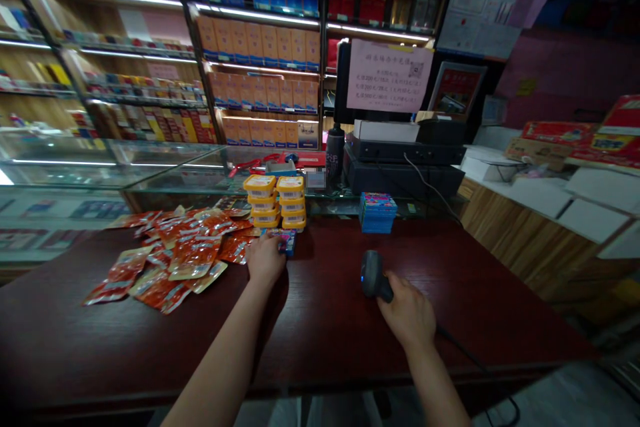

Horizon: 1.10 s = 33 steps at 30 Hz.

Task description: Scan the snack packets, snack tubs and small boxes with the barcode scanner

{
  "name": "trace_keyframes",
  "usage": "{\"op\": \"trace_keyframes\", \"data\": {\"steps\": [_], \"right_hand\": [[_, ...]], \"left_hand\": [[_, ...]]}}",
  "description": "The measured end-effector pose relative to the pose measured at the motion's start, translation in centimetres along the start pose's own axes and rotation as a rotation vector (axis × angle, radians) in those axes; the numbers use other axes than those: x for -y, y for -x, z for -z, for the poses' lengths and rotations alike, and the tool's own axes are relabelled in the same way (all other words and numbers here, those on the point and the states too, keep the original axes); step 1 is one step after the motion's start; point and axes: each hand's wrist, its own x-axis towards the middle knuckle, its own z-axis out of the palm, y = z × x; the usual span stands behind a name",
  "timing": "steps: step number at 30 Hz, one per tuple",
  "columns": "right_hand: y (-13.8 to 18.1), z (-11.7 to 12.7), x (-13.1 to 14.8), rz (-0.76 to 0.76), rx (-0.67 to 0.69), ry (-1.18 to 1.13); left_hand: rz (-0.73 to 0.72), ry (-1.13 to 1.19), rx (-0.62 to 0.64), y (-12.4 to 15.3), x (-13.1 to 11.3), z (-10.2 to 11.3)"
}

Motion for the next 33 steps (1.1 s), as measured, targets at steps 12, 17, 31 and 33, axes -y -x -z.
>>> {"op": "trace_keyframes", "data": {"steps": [12,17,31,33], "right_hand": [[0.0,0.1,0.1,0.019,-0.015,-0.020],[-0.1,-0.2,0.0,0.012,-0.004,-0.030],[-0.4,-0.6,0.0,-0.004,0.029,-0.037],[-0.4,-0.5,0.0,-0.009,0.041,-0.041]], "left_hand": [[-0.189,0.197,-0.197,0.3,-1.3,-1.4],[-0.403,0.309,-0.172,0.7,-3.4,-1.5],[-0.852,0.251,-0.066,-6.6,-20.6,-3.2],[-0.856,0.185,-0.070,-7.2,-21.6,-3.7]]}}
